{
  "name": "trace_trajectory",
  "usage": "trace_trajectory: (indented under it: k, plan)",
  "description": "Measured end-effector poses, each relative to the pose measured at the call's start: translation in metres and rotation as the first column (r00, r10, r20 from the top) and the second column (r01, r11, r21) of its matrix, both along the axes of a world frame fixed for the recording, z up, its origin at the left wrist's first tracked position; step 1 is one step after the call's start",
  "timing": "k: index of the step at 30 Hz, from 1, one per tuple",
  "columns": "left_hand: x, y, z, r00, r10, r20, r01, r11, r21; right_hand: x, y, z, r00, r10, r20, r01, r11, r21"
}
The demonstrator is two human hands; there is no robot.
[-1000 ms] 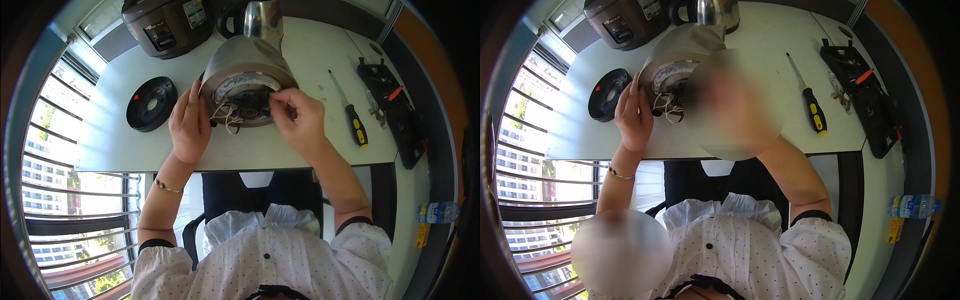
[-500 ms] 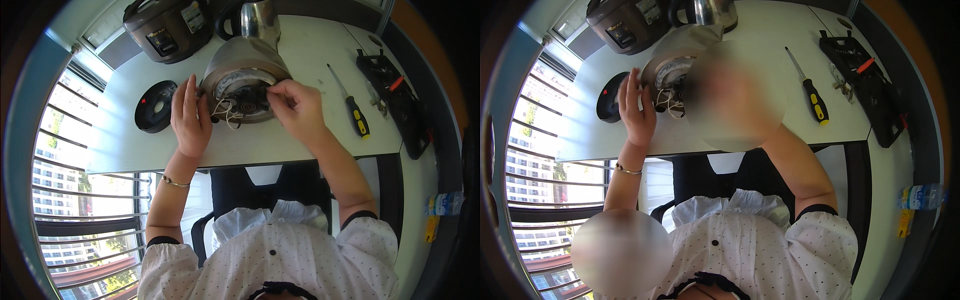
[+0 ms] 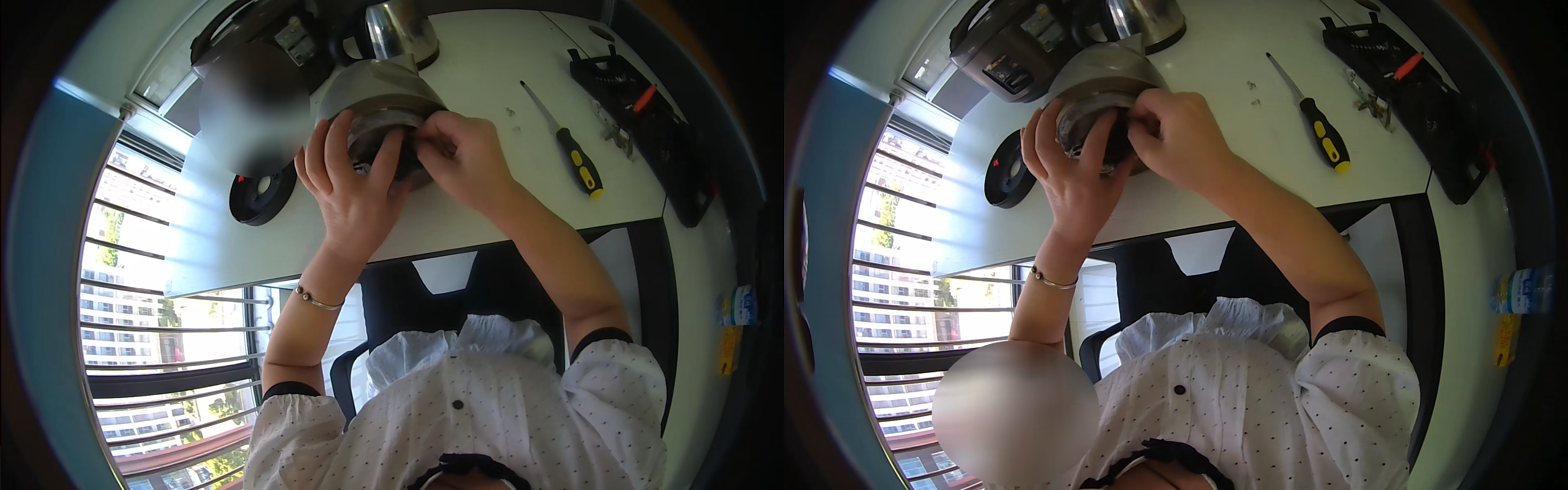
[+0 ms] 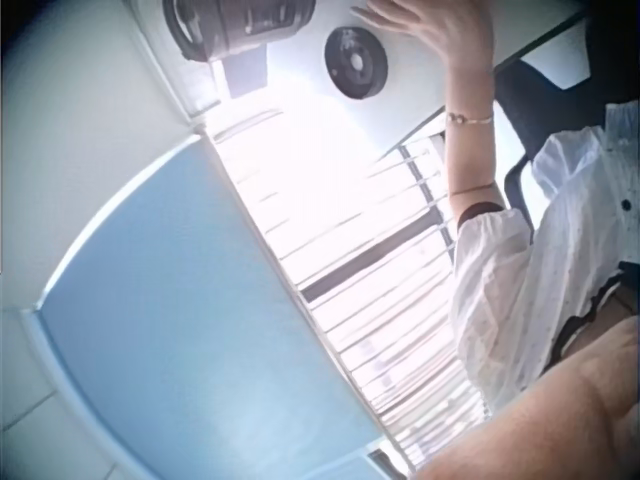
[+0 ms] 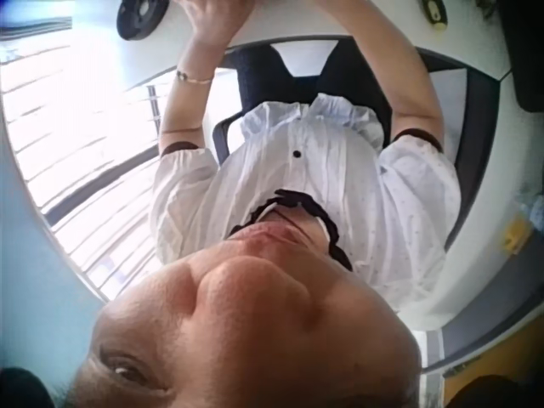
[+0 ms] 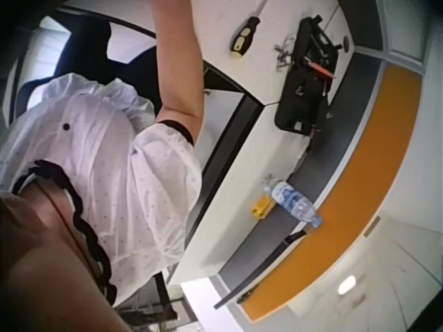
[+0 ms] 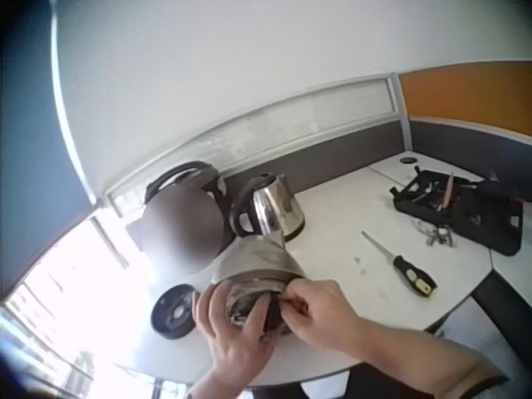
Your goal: The person disassembles an electric kettle by removing the base cover with a screwdriver, then manipulates the internal wiring and heating element. They repeatedly adjust and probe the components with their hands and the screwdriver throughout the clip.
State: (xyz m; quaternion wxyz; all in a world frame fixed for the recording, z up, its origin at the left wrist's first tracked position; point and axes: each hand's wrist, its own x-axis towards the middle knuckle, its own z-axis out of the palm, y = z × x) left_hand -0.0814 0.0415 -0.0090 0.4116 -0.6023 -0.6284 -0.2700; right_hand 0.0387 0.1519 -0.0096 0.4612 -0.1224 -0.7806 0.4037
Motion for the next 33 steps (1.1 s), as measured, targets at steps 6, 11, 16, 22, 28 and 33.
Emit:
trace_trajectory:
  k: [6, 11, 16, 22, 28, 33]
  plan:
    - [0.007, 0.003, 0.007, 0.998, -0.018, 0.058, 0.021, 0.999, -0.048, -0.006, 0.003, -0.005, 0.994, 0.019, -0.107, -0.026, 0.998, -0.066]
    - [0.010, 0.002, 0.013, 0.995, -0.024, 0.096, 0.031, 0.997, -0.071, -0.006, 0.003, -0.006, 0.991, 0.070, -0.114, -0.079, 0.994, -0.077]
    - [0.009, 0.004, 0.016, 0.994, -0.024, 0.111, 0.033, 0.997, -0.075, -0.003, 0.000, -0.003, 0.992, 0.068, -0.108, -0.072, 0.997, -0.033]
    - [0.009, 0.007, 0.013, 0.994, -0.020, 0.105, 0.023, 0.999, -0.032, -0.001, -0.001, -0.003, 0.990, 0.000, -0.139, 0.037, 0.965, 0.259]
    - [0.008, 0.007, 0.012, 0.996, -0.023, 0.091, 0.027, 0.999, -0.036, 0.003, 0.000, 0.003, 0.920, -0.261, -0.291, 0.374, 0.807, 0.458]
    - [0.009, 0.006, 0.014, 0.994, -0.031, 0.108, 0.037, 0.997, -0.060, -0.003, 0.014, 0.000, 0.889, -0.369, -0.272, 0.458, 0.716, 0.527]
